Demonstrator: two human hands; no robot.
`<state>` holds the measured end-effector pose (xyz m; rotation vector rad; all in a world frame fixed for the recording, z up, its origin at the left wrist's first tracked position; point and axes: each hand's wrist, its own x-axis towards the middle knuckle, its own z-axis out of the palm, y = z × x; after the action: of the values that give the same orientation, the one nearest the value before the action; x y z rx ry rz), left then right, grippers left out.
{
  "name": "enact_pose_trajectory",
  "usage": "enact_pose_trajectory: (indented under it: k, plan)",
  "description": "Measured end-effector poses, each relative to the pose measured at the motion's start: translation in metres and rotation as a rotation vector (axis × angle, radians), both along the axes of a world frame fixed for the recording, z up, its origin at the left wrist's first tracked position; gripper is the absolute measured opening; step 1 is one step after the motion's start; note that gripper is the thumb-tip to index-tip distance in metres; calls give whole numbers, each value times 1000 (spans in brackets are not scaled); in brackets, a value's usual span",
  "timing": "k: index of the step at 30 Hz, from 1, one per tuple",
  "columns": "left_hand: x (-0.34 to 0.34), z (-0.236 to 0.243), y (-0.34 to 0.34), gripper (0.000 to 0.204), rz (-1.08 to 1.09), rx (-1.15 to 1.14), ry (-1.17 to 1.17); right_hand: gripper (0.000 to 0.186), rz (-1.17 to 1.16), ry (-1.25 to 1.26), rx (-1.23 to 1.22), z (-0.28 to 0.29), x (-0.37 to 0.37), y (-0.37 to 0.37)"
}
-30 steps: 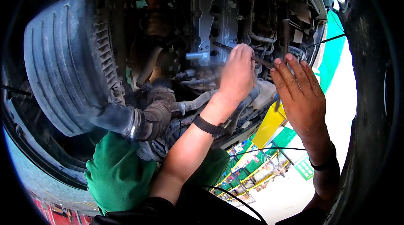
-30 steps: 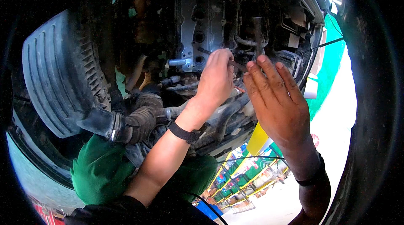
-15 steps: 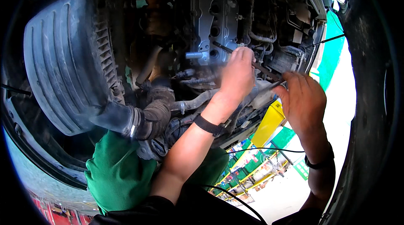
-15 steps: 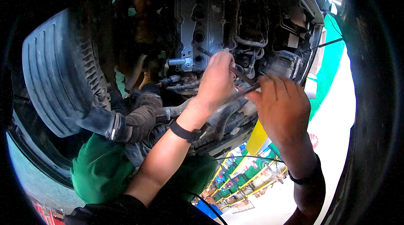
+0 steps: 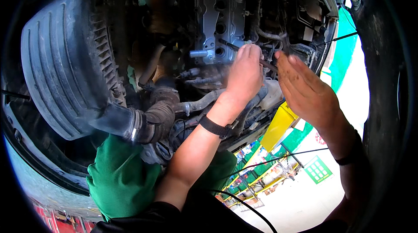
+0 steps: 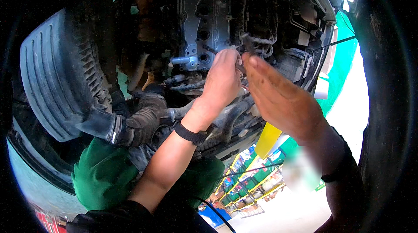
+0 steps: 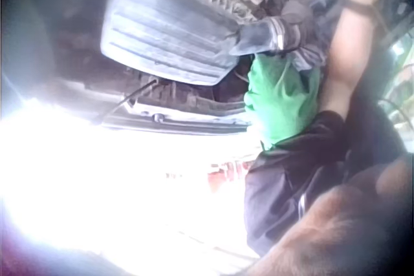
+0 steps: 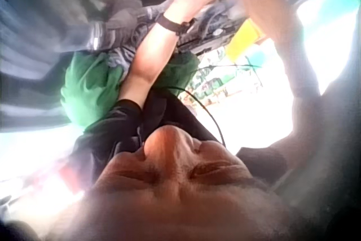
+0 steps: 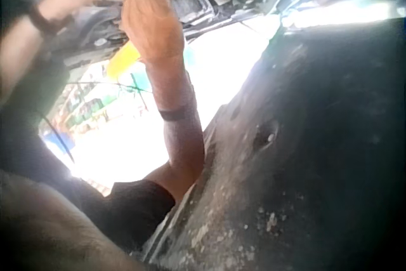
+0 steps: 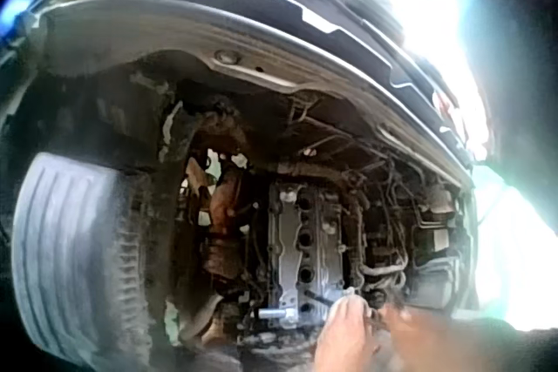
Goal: The person installs a valve cover onto a car engine, positioning it by hand, then takes bolts from a box and inserts them into the cover, and tightens the bolts using a socket wrench.
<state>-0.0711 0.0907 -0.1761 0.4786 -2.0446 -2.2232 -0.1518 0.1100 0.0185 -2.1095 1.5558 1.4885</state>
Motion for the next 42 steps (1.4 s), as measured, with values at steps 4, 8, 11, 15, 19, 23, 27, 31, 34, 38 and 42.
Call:
enact_pose_trajectory:
  k: [4, 8, 11, 15, 19, 23, 27, 31, 34, 38, 42]
  plan:
    - [0, 0, 0, 20, -33, 31, -24, 23, -730, -155, 7, -18, -3, -11]
    - [0, -3, -4, 21, -18, 35, -65, 40, -1833, -101, -370, -35, 9, -14]
    - [1, -4, 2, 21, 52, 23, -11, 38, -1451, -155, -600, -19, 19, -1]
    - [3, -8, 1, 20, 107, -10, 31, 33, -640, -112, -371, 19, 7, -1]
    - [1, -4, 5, 20, 60, 18, 34, 41, -458, -103, -66, 9, 16, 6]
    - [3, -2, 2, 20, 28, 3, 5, 28, -737, -136, -261, -2, 20, 8]
    - [8, -5, -5, 19, -38, 44, -81, 33, -1753, -145, -433, -21, 30, -6]
    - [8, -5, -1, 19, -42, 22, -51, 39, -1369, -117, -364, -13, 15, -3]
    - [7, -4, 10, 18, -11, -21, -16, 36, -1409, -418, -302, -16, 0, 7]
    - [5, -7, 3, 17, -12, 2, -21, 32, -2459, -361, -521, -42, 15, 7]
    - [5, -7, 2, 17, 10, 17, -34, 27, -3168, -685, -1150, -44, 29, -1]
